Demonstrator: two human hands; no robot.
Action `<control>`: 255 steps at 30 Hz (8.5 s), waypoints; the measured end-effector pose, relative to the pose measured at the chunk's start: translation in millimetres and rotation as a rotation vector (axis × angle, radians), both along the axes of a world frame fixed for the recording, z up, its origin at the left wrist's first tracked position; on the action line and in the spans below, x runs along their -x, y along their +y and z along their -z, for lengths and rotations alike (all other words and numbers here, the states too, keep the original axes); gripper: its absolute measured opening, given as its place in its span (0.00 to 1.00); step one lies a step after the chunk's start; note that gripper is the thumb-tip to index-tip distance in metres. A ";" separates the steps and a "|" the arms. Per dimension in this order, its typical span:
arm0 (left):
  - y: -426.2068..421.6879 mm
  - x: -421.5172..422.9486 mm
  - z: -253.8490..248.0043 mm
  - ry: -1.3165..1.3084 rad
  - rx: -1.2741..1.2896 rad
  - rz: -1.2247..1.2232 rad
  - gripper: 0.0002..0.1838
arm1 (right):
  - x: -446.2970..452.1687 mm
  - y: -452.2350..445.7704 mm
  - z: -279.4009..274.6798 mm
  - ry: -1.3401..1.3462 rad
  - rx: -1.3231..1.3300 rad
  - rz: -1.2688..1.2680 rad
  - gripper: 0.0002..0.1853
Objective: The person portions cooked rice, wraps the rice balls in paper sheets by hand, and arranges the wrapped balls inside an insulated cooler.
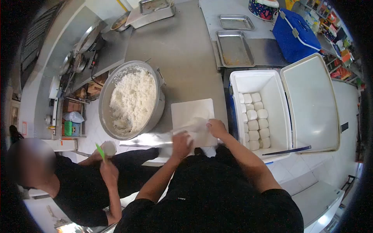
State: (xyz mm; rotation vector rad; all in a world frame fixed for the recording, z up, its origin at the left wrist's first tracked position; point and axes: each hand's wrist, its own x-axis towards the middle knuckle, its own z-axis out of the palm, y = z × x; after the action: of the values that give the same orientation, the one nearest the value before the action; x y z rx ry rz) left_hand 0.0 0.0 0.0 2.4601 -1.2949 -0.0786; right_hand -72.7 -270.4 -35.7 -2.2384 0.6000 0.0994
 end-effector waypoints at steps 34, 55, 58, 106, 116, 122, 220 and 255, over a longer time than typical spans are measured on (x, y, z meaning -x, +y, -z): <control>-97.2 1.2 1.8 0.428 -0.452 -0.086 0.40 | -27.1 39.4 -81.2 -0.295 0.707 -0.595 0.18; -41.4 -73.9 9.8 0.113 -0.060 -0.109 0.14 | -19.4 11.0 -9.1 -0.108 0.410 -0.343 0.11; -63.0 -88.7 -11.6 0.024 0.081 -0.073 0.09 | -53.2 13.8 -30.5 -0.073 0.391 -0.034 0.05; -39.8 -14.0 -63.9 0.717 -0.032 -0.156 0.36 | 57.5 -312.6 220.7 0.186 0.243 -0.106 0.14; 1.2 -50.4 82.8 -0.091 0.215 0.522 0.23 | 34.9 -94.0 -103.2 -0.647 0.297 0.666 0.20; -10.5 -24.2 36.3 0.558 0.329 0.079 0.17 | 40.4 29.8 -85.5 -0.362 0.208 -0.358 0.23; -75.5 -2.9 -26.4 0.027 -0.082 0.006 0.46 | -129.3 -74.1 -77.2 0.453 0.200 -0.660 0.28; -15.4 -97.7 26.9 0.092 0.037 0.212 0.18 | 12.8 55.0 -17.0 -0.329 0.487 -0.063 0.12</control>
State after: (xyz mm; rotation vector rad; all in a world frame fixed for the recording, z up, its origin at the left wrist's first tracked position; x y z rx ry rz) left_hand 97.7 -15.4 -26.9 2.2526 -1.4977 -0.2170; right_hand -85.6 -215.3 -18.8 -2.6624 0.4009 -0.4181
